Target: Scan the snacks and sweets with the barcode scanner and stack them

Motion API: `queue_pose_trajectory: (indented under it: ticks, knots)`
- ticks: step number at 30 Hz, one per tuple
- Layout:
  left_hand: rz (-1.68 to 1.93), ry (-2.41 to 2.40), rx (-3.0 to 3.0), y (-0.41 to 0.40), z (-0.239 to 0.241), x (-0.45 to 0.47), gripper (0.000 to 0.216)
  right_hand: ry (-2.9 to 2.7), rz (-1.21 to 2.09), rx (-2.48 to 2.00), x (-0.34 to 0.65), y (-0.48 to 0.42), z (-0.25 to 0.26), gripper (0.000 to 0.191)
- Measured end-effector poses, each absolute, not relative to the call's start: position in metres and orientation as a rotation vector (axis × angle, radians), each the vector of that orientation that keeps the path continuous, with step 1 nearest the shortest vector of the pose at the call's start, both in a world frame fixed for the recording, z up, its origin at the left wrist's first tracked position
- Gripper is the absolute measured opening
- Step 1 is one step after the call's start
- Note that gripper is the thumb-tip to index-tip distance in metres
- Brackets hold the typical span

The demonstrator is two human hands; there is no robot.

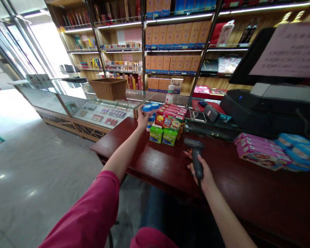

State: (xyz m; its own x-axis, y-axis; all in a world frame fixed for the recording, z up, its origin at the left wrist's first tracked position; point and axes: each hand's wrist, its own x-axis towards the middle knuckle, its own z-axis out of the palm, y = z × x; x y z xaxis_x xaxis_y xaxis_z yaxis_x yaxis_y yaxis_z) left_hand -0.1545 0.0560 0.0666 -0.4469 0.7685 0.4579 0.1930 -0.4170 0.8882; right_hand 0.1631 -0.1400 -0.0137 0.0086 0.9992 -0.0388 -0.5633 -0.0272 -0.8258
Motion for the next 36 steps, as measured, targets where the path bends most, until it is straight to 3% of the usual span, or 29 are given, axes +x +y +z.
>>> queue_pose_trajectory:
  ticks: [5, 12, 15, 20, 36]
  knots:
    - [2.037, 0.805, 1.081, -0.001, 0.069, -0.147, 0.065, -0.746, 1.419, -0.806, 0.178, -0.146, -0.014, 0.041]
    - [1.420, 0.428, 0.891, -0.093, 0.042, -0.039, 0.042, -0.840, 1.306, -0.864, 0.223, -0.152, -0.013, 0.045]
    - [1.253, 0.432, 0.830, -0.090, 0.022, 0.023, 0.044, -0.852, 1.233, -0.875, 0.245, -0.161, -0.012, 0.046]
    - [1.222, 0.622, 0.776, -0.054, -0.007, 0.088, 0.065, -0.886, 1.141, -0.895, 0.259, -0.181, -0.011, 0.046]
    - [1.285, 0.579, 0.953, -0.036, -0.029, 0.093, 0.062, -0.985, 1.165, -0.889, 0.252, -0.187, -0.008, 0.040]
